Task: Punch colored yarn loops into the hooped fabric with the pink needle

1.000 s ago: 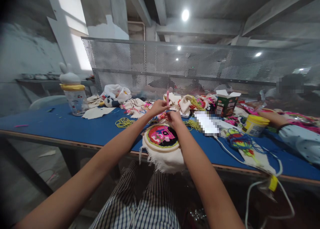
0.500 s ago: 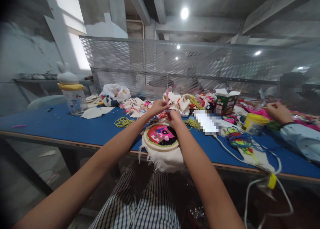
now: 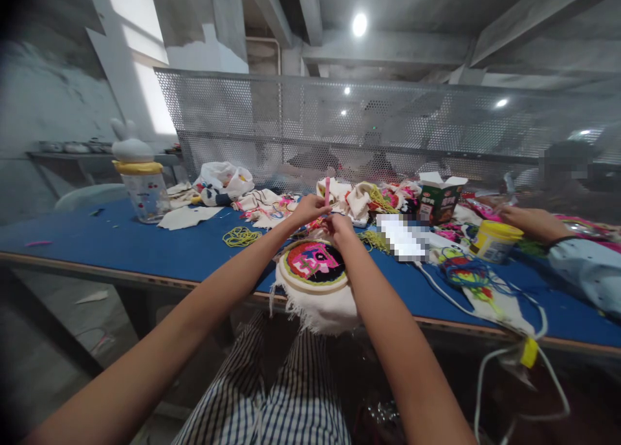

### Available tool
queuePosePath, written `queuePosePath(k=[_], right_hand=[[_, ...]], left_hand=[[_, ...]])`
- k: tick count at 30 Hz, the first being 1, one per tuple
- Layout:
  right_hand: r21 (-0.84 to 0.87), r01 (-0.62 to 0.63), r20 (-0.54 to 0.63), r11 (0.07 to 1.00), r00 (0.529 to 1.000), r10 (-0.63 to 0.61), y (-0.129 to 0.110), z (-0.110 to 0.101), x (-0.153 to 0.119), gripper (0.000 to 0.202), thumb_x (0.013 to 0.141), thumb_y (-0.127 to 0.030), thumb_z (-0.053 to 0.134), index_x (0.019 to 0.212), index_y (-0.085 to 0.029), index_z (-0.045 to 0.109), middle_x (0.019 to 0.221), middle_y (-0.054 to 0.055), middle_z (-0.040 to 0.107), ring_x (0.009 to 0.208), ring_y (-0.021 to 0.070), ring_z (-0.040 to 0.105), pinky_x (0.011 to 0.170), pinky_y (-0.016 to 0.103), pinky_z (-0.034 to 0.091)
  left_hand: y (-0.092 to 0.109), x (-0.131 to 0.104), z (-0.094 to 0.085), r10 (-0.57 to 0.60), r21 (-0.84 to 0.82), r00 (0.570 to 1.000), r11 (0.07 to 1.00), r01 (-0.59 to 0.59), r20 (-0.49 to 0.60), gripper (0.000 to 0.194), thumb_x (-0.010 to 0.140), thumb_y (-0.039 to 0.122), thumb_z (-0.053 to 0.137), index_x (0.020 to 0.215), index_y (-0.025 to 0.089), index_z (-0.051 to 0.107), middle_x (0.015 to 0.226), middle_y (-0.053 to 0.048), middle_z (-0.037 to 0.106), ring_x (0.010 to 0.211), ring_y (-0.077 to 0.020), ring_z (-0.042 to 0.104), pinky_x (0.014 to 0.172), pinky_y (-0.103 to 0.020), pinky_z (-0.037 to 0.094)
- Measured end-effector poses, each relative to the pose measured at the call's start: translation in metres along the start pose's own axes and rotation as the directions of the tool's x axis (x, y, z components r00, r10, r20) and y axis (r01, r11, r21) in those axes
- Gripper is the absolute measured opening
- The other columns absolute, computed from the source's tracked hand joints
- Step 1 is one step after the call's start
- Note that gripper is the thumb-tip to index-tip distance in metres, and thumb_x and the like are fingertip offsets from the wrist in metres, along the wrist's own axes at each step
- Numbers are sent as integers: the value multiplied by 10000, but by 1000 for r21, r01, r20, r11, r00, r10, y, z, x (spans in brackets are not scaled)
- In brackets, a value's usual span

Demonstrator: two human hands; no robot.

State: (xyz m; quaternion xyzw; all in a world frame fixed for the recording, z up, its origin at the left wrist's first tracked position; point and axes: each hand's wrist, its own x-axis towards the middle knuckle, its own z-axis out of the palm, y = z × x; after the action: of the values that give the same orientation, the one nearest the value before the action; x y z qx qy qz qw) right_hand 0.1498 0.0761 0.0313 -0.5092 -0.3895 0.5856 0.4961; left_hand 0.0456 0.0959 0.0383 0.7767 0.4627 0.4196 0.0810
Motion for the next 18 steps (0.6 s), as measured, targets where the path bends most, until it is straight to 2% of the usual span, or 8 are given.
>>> queuePosePath(k=[11,18], right_hand=[[3,-24,21,1000,999,24,-2,-1,1,279,865,-283,501,1102,-137,520,1065,72,561,876,166,578,726,351,503],[21,17,25,1000,1000,-17,0,-1,5,281,865,-284,501,1105,-138,519,1070,73,559,881,168,577,730,354,501]], left_hand=[[-1,0,1,40,43,999,998,-40,0,202,713,260,552,688,96,668,616,-34,643,595,-133,541,540,-204,367],[-3,1,2,56,71,998,996,-57,22,201,703,246,551,654,89,666,566,-24,612,552,-124,502,517,-208,329]])
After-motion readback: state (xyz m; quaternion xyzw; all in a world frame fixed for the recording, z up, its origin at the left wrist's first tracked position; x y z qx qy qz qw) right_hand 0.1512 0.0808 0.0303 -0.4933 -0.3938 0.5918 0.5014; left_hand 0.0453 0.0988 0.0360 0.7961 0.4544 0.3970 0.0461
